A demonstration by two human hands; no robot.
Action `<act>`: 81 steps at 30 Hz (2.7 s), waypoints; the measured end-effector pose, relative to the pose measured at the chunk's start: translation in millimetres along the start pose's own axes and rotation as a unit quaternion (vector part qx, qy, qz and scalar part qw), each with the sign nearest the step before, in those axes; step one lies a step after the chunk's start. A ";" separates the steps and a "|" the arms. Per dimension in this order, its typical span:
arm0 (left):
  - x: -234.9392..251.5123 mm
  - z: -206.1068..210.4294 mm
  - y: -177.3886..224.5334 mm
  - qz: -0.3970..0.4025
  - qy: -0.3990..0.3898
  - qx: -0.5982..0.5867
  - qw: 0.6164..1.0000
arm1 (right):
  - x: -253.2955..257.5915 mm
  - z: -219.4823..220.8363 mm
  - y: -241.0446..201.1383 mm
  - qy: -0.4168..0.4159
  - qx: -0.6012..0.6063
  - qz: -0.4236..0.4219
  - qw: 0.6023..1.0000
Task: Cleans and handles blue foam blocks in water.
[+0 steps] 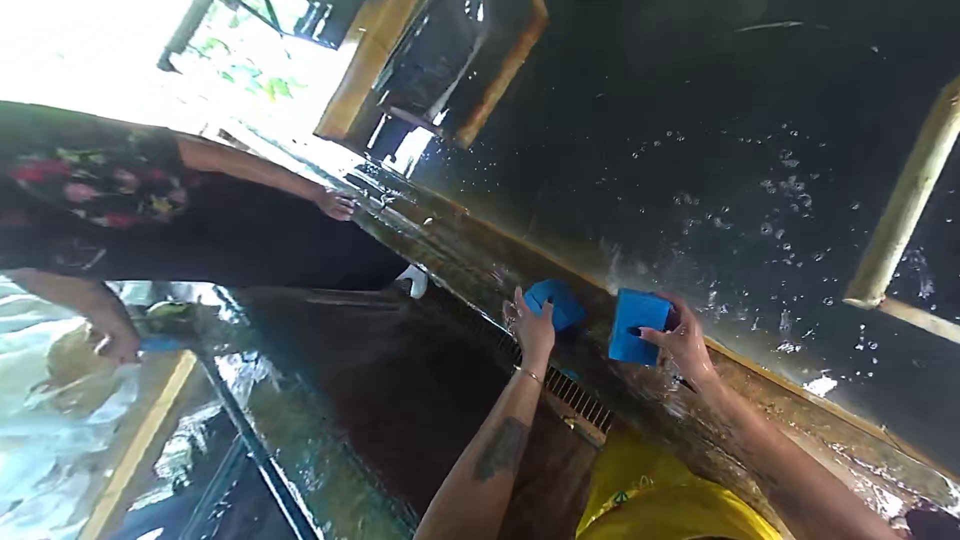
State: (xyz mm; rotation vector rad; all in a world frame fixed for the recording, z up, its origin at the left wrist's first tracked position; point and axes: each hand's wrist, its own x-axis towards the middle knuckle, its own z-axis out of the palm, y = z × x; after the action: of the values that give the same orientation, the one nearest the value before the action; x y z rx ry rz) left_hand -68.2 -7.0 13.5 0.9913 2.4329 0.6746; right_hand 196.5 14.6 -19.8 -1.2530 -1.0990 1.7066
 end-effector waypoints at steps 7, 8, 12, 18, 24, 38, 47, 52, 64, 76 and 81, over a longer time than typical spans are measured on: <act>-52.6 -14.0 44.2 0.259 -0.298 -0.071 0.916 | -8.6 25.0 -36.0 -0.065 -0.327 -0.170 0.927; -51.6 -12.5 44.5 0.257 -0.294 -0.030 0.920 | -9.7 20.5 -35.4 -0.087 -0.313 -0.171 0.930; -52.4 0.4 10.5 0.198 -0.248 0.041 0.947 | -35.1 -46.1 -17.9 -0.112 -0.407 -0.059 0.904; -58.8 12.3 -27.1 0.126 -0.183 0.064 0.973 | -108.3 -126.3 21.3 -0.151 -0.576 0.135 0.792; -68.7 23.2 -8.3 0.147 -0.127 0.058 0.979 | -132.7 -125.0 66.6 -0.149 -0.603 0.103 0.777; -63.9 25.4 -8.5 0.223 -0.113 0.021 0.968 | -144.2 -122.9 52.7 -0.121 -0.001 0.146 0.982; -71.5 25.5 -6.0 0.208 -0.073 0.015 0.975 | -75.0 -23.5 27.9 -0.198 0.000 0.104 0.975; -76.2 29.3 1.3 0.172 -0.075 0.028 0.982 | -51.0 6.8 8.1 -0.143 -0.274 0.039 0.950; -76.7 29.0 0.9 0.211 -0.067 0.025 0.975 | -49.9 25.0 -7.4 -0.220 -0.405 0.089 0.883; -62.2 10.4 8.0 0.158 -0.165 0.012 0.974 | -32.9 26.8 0.2 -0.175 -0.302 0.062 0.935; -39.4 6.1 3.4 0.081 -0.247 0.048 0.964 | -36.9 5.2 13.6 -0.101 -0.241 0.035 0.964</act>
State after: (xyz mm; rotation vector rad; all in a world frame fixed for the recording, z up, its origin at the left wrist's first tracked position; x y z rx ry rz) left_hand -37.3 -31.9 18.5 1.2362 1.9755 0.3085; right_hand 199.8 -24.9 -19.3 -1.4404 -1.6861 1.7035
